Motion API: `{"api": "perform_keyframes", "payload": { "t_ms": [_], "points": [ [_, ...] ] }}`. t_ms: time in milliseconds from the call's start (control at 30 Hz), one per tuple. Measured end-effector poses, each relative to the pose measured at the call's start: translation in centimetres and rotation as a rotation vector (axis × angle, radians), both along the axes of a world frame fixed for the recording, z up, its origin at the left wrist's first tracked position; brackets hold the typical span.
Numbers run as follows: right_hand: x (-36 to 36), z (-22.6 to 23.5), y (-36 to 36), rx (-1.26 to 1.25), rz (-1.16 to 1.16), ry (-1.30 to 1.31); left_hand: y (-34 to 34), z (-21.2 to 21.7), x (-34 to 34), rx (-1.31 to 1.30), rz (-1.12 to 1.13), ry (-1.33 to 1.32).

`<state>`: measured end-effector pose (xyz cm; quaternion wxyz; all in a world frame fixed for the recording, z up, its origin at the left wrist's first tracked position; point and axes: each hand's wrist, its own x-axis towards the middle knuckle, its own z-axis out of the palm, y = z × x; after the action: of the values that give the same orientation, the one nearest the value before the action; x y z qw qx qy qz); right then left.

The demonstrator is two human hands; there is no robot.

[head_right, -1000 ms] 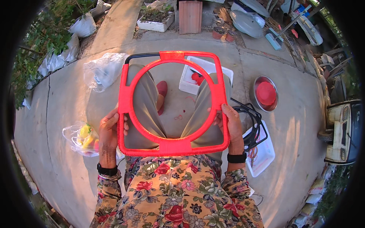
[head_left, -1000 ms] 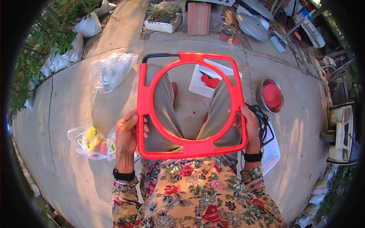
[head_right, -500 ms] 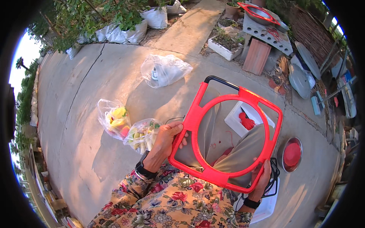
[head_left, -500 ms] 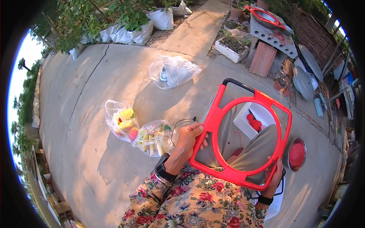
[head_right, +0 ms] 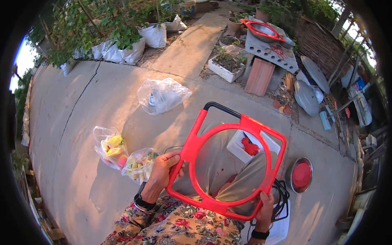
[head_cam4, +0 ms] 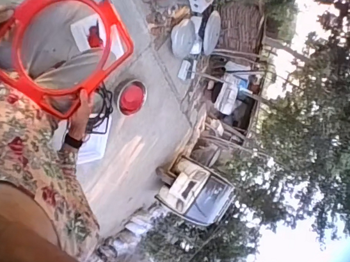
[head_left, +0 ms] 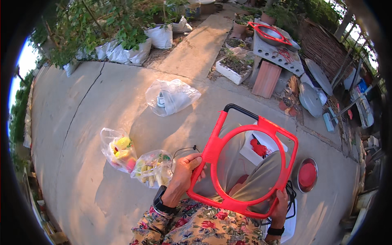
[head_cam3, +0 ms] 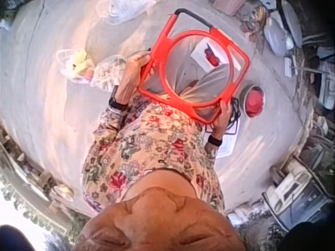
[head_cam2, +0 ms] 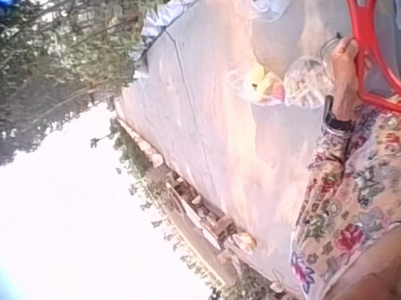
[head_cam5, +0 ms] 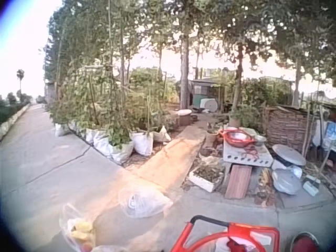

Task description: Wrapping a red plastic frame with red string and cutting the string with scissors.

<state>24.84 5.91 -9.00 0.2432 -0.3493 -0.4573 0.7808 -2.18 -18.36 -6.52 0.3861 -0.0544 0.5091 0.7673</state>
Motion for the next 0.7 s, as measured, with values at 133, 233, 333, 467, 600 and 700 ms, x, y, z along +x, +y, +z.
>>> {"api": "perform_keyframes", "payload": {
  "t_ms": [133, 233, 333, 467, 600, 700],
  "points": [
    [0.1, -0.6, -1.2, -0.158, 0.078, -0.003, -1.3, -1.0, -0.6, -0.054, 0.036, 0.016],
    [2.3, 0.1, -2.2, -0.204, 0.033, 0.041, 0.4, -1.8, -0.6, -0.022, -0.016, 0.048],
    [2.7, 0.4, -3.3, -0.256, 0.004, 0.109, 1.2, -1.9, -1.1, -0.003, 0.007, 0.138],
    [2.6, -0.9, -4.3, -0.35, -0.051, 0.153, 1.1, -1.4, -1.9, -0.001, -0.019, 0.297],
    [4.0, -0.9, -5.1, -0.338, -0.064, 0.206, 3.9, -0.2, -2.1, -0.029, -0.126, 0.296],
    [4.6, -1.6, -5.7, -0.351, -0.137, 0.276, 4.8, -0.3, -2.7, -0.082, -0.281, 0.316]
  ]
}}
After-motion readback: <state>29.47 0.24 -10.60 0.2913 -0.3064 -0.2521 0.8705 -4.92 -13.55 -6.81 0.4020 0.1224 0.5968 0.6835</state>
